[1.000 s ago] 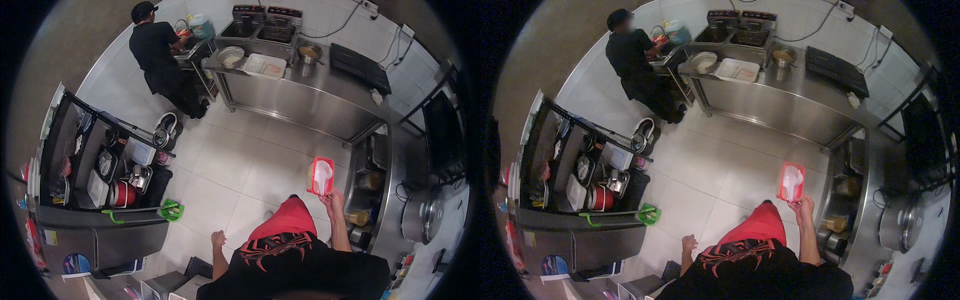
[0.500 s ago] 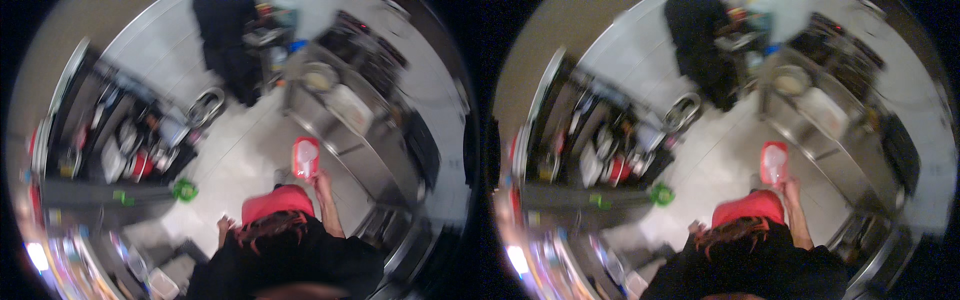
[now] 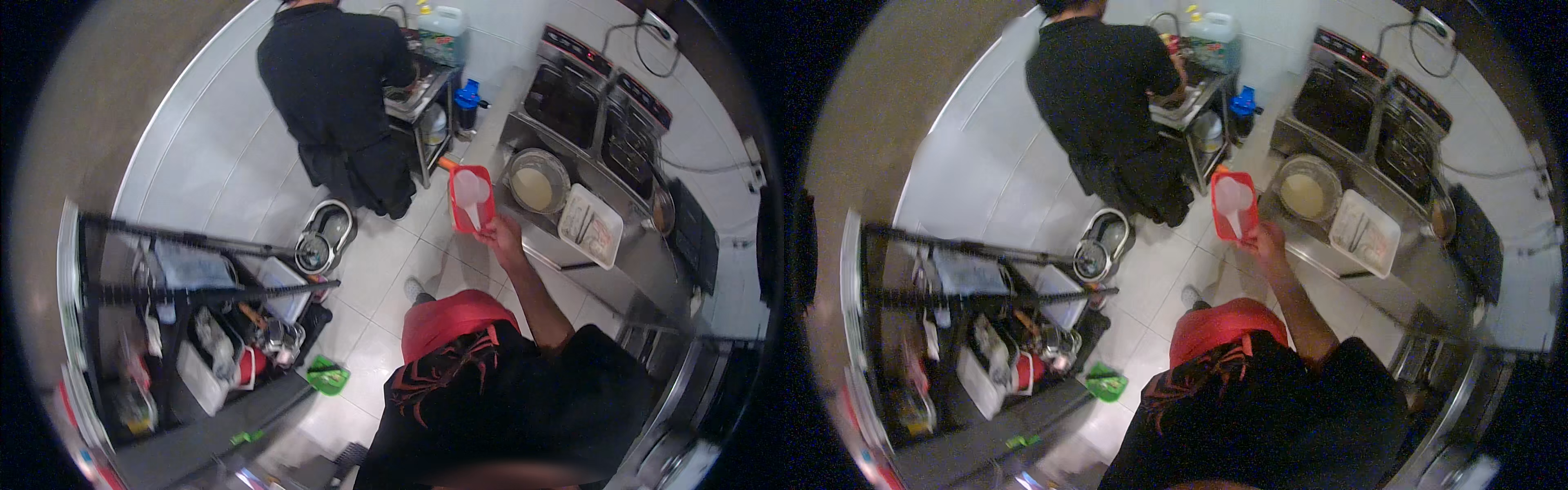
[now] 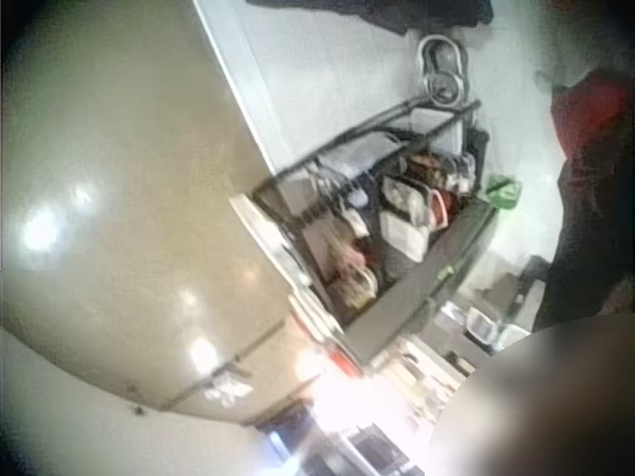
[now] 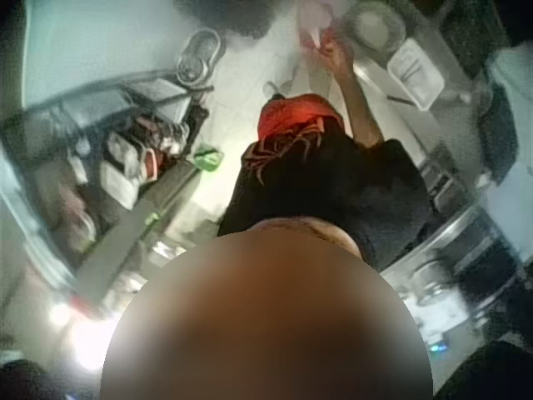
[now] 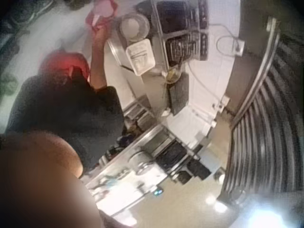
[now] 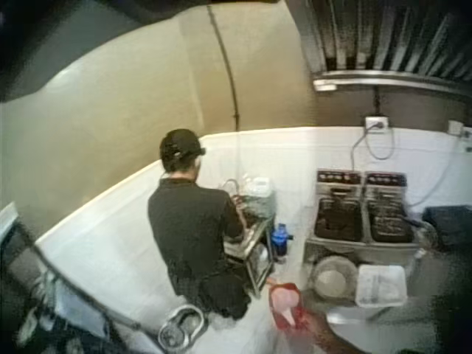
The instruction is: The person assembles two rice bowls by placing fried cutlets on rice, cutting them with shears, and adding sauces, lettuce, and seasonings. The finished bowls are placed on a tray and handed to a customer.
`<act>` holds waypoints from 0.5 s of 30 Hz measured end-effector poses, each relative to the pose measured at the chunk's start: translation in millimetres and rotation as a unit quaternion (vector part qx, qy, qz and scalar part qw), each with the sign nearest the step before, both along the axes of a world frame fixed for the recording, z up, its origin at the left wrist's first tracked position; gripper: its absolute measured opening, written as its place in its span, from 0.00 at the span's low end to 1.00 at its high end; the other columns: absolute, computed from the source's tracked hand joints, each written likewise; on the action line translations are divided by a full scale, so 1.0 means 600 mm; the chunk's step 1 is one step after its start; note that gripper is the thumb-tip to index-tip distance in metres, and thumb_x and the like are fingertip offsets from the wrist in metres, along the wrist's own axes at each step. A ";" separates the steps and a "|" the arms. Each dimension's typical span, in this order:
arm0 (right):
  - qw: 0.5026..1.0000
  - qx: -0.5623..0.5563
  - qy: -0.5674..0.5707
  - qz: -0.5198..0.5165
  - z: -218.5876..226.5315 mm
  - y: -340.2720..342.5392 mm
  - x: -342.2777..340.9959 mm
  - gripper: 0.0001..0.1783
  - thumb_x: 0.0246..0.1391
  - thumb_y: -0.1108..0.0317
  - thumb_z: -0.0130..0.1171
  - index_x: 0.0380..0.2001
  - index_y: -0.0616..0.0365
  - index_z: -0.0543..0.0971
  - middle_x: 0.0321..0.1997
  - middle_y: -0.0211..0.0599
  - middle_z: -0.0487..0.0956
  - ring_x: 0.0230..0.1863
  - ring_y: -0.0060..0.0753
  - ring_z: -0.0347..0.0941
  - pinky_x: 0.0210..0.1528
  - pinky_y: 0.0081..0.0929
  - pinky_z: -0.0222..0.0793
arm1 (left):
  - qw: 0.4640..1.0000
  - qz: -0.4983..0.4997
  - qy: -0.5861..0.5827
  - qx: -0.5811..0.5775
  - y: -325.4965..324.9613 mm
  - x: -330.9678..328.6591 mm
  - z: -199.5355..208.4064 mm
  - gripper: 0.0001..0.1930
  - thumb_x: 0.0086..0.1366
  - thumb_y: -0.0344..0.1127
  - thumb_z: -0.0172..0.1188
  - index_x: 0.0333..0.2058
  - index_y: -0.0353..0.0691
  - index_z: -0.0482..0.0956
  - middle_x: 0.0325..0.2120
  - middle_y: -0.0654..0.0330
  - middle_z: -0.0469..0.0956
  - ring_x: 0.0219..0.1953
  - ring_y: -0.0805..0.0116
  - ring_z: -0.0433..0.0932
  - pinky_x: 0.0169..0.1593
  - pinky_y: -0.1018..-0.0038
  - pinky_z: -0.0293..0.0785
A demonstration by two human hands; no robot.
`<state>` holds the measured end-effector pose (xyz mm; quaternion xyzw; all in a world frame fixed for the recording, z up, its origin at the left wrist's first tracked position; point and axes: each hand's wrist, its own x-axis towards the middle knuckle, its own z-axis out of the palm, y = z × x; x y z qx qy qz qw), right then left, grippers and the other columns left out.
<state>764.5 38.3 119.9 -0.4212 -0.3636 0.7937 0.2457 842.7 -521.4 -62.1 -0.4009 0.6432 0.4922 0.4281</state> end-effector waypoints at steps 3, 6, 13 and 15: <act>0.999 0.000 0.032 -0.044 0.015 0.054 -0.115 0.11 0.55 0.73 0.54 0.41 0.64 0.71 0.39 0.45 0.77 0.39 0.40 0.80 0.44 0.41 0.85 | 1.000 0.006 -0.001 0.011 0.024 -0.175 0.015 0.22 0.68 0.49 0.57 0.50 0.37 0.72 0.36 0.54 0.80 0.38 0.56 0.82 0.37 0.60 0.80; 0.995 -0.004 0.001 -0.100 0.025 0.119 -0.217 0.11 0.55 0.72 0.54 0.41 0.66 0.71 0.38 0.46 0.78 0.36 0.40 0.81 0.42 0.38 0.85 | 0.999 -0.019 0.025 0.031 0.076 -0.359 0.040 0.22 0.68 0.49 0.57 0.51 0.38 0.72 0.37 0.55 0.79 0.38 0.56 0.82 0.37 0.59 0.79; 0.980 -0.004 0.010 -0.198 -0.028 0.322 -0.420 0.09 0.55 0.75 0.50 0.36 0.72 0.72 0.37 0.48 0.78 0.30 0.41 0.81 0.32 0.30 0.86 | 0.978 -0.005 0.209 -0.020 0.224 -0.634 0.111 0.17 0.69 0.47 0.56 0.48 0.41 0.72 0.35 0.57 0.79 0.37 0.62 0.81 0.38 0.64 0.78; 0.970 -0.022 0.019 -0.240 -0.055 0.382 -0.465 0.09 0.54 0.76 0.49 0.35 0.73 0.72 0.35 0.47 0.77 0.30 0.41 0.81 0.31 0.30 0.86 | 0.979 0.009 0.192 -0.062 0.264 -0.654 0.113 0.17 0.69 0.49 0.54 0.48 0.44 0.72 0.38 0.57 0.80 0.37 0.60 0.81 0.38 0.62 0.78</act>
